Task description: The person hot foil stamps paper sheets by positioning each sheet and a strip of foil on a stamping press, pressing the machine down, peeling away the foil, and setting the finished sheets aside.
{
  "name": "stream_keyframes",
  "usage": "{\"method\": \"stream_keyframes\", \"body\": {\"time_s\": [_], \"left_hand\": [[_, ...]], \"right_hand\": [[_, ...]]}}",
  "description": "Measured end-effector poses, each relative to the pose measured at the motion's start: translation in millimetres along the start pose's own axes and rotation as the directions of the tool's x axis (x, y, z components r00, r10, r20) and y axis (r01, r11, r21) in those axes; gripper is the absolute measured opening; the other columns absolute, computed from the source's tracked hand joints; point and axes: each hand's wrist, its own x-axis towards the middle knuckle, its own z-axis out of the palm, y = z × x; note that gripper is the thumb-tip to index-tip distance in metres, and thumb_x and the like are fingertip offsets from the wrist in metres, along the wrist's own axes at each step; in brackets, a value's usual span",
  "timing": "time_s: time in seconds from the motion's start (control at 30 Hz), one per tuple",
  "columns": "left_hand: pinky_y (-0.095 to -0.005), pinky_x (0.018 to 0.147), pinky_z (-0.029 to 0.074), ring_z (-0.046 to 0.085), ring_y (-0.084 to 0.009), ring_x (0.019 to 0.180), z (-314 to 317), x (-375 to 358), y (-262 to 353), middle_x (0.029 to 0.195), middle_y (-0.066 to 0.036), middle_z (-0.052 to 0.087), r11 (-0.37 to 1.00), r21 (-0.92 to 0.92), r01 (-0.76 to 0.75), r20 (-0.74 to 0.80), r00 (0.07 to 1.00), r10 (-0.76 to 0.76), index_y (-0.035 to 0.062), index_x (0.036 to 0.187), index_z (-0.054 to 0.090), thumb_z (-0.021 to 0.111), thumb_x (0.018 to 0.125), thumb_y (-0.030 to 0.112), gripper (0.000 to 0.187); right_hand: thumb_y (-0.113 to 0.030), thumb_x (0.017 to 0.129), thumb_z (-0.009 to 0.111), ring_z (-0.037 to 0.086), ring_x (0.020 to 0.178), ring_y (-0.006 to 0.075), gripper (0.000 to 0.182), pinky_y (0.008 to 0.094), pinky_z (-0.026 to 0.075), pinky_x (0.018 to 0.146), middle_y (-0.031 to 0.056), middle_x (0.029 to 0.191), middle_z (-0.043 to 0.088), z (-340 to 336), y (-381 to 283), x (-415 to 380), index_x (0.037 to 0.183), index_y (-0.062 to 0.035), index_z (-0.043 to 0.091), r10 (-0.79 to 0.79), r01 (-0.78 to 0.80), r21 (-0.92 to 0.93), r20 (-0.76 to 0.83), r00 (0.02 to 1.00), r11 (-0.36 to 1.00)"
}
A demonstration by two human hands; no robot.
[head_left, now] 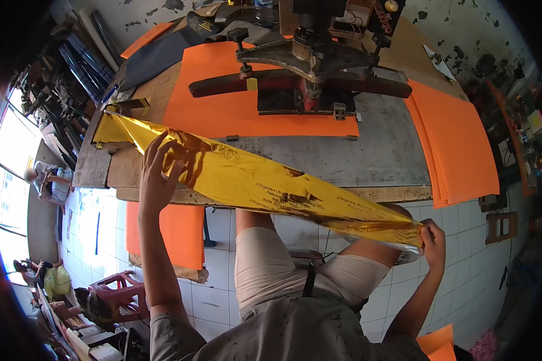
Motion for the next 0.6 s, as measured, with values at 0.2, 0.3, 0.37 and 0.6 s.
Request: {"method": "stream_keyframes", "body": {"time_s": [0.2, 0.3, 0.37, 0.6], "left_hand": [[-0.0467, 0.117, 0.04, 0.043, -0.0345, 0.145, 12, 0, -16, 0.158, -0.014, 0.045, 0.998, -0.038, 0.051, 0.053, 0.997, -0.049, 0.0089, 0.141, 0.059, 0.066, 0.095, 0.019, 0.047], [-0.0464, 0.118, 0.038, 0.041, -0.0337, 0.148, 15, -2, -23, 0.161, -0.014, 0.043, 0.998, -0.025, 0.063, 0.062, 0.996, -0.061, 0.0073, 0.143, 0.057, 0.066, 0.095, 0.018, 0.051], [-0.0465, 0.119, 0.037, 0.039, -0.0332, 0.149, 15, -2, -26, 0.161, -0.013, 0.042, 0.999, 0.008, 0.047, 0.068, 0.997, -0.048, 0.0061, 0.144, 0.057, 0.066, 0.094, 0.018, 0.052], [-0.047, 0.121, 0.034, 0.039, -0.0334, 0.149, 17, -1, -21, 0.161, -0.013, 0.043, 0.999, -0.034, 0.037, 0.038, 0.999, -0.036, 0.0064, 0.143, 0.058, 0.066, 0.093, 0.015, 0.052]], "right_hand": [[-0.035, 0.107, 0.061, 0.048, 0.075, 0.0076, 0.039, 0.0254, 0.041, 0.068, -0.0006, 0.081, 0.055, 15, -10, 7, 0.088, -0.0006, 0.058, 0.071, -0.073, -0.027, -0.072, 0.995, 0.997], [-0.037, 0.107, 0.059, 0.047, 0.074, 0.008, 0.04, 0.0264, 0.041, 0.067, -0.0004, 0.078, 0.053, 19, -4, 11, 0.088, -0.0016, 0.057, 0.025, -0.027, -0.023, -0.078, 0.997, 0.999], [-0.038, 0.107, 0.059, 0.046, 0.073, 0.0084, 0.041, 0.0267, 0.041, 0.067, -0.0005, 0.077, 0.052, 7, 8, 13, 0.086, -0.0024, 0.055, 0.019, -0.021, -0.102, -0.021, 1.0, 0.995], [-0.036, 0.107, 0.059, 0.043, 0.071, 0.0078, 0.041, 0.026, 0.039, 0.065, -0.0019, 0.073, 0.048, 3, 5, 19, 0.083, -0.0029, 0.052, 0.004, -0.003, -0.105, 0.008, 1.0, 0.994]]}}
